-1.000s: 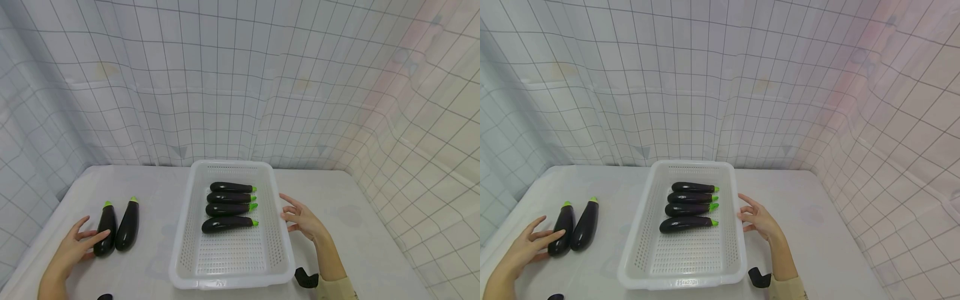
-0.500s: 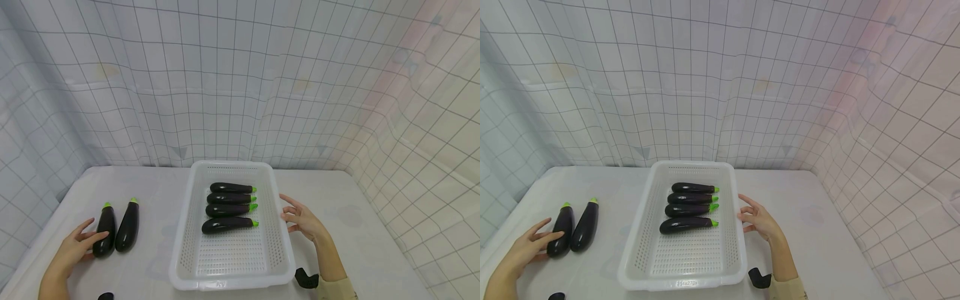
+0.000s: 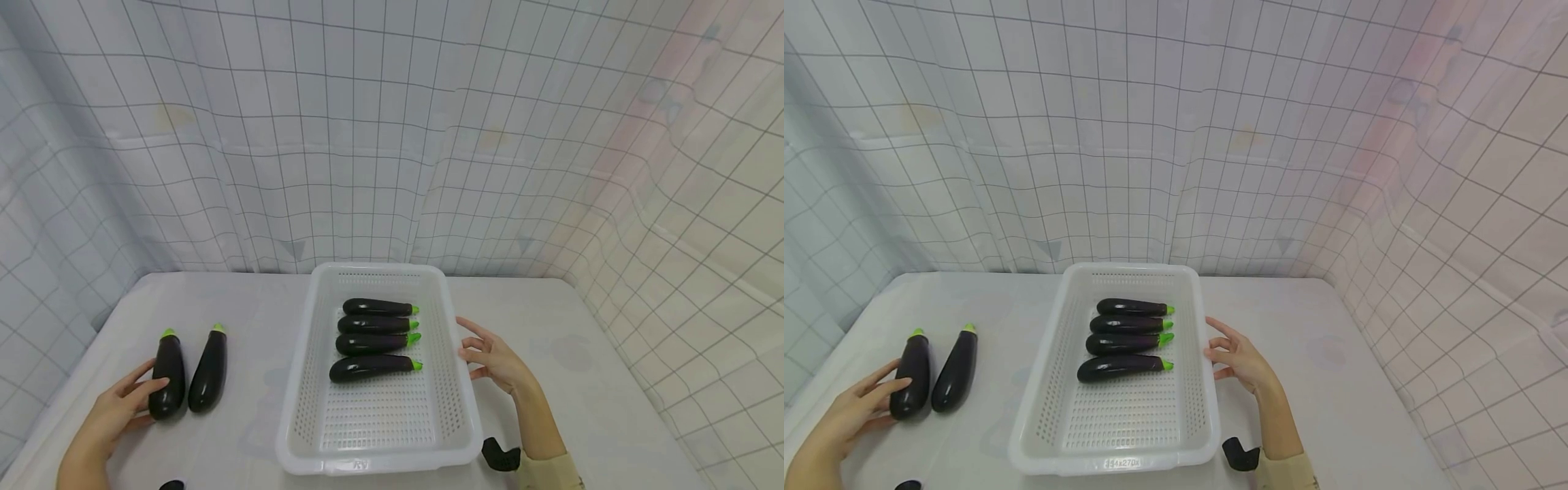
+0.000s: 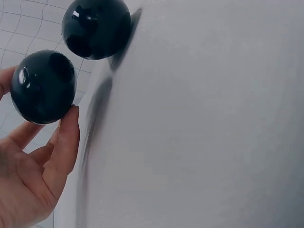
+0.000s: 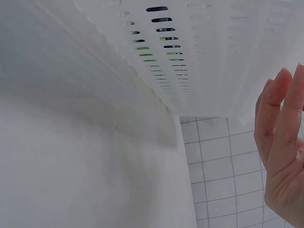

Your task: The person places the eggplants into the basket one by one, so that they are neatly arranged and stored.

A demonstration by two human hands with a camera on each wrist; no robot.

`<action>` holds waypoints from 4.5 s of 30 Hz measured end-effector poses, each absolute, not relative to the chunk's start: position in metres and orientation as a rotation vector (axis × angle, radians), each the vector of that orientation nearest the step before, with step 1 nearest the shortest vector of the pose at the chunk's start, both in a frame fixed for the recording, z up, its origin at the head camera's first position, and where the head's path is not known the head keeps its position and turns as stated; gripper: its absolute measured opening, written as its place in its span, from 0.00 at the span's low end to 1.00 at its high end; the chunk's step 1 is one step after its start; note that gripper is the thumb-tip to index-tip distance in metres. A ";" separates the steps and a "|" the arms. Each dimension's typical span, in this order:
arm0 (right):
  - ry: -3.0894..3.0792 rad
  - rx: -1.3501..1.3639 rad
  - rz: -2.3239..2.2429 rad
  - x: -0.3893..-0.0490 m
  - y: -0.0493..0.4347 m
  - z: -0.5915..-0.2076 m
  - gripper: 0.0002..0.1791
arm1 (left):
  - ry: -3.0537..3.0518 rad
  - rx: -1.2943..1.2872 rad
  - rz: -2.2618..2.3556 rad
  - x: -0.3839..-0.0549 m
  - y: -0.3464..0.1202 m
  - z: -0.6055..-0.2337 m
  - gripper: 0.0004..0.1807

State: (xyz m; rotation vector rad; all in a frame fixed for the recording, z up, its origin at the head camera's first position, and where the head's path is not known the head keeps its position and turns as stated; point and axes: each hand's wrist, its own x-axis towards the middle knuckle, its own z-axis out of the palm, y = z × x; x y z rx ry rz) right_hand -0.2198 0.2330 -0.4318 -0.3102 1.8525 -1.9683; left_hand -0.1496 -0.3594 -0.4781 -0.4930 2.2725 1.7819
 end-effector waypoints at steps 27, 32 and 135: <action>1.869 -0.307 -1.956 -0.221 0.233 -0.433 0.40 | 2.465 -0.070 1.936 -0.159 -0.319 -0.427 0.36; 1.870 -0.311 -1.956 -0.221 0.233 -0.433 0.40 | 2.523 0.022 1.932 -0.160 -0.296 -0.408 0.35; 1.833 -0.321 -1.982 -0.220 0.231 -0.433 0.39 | 2.968 1.475 -0.565 -0.169 -0.078 -0.438 0.34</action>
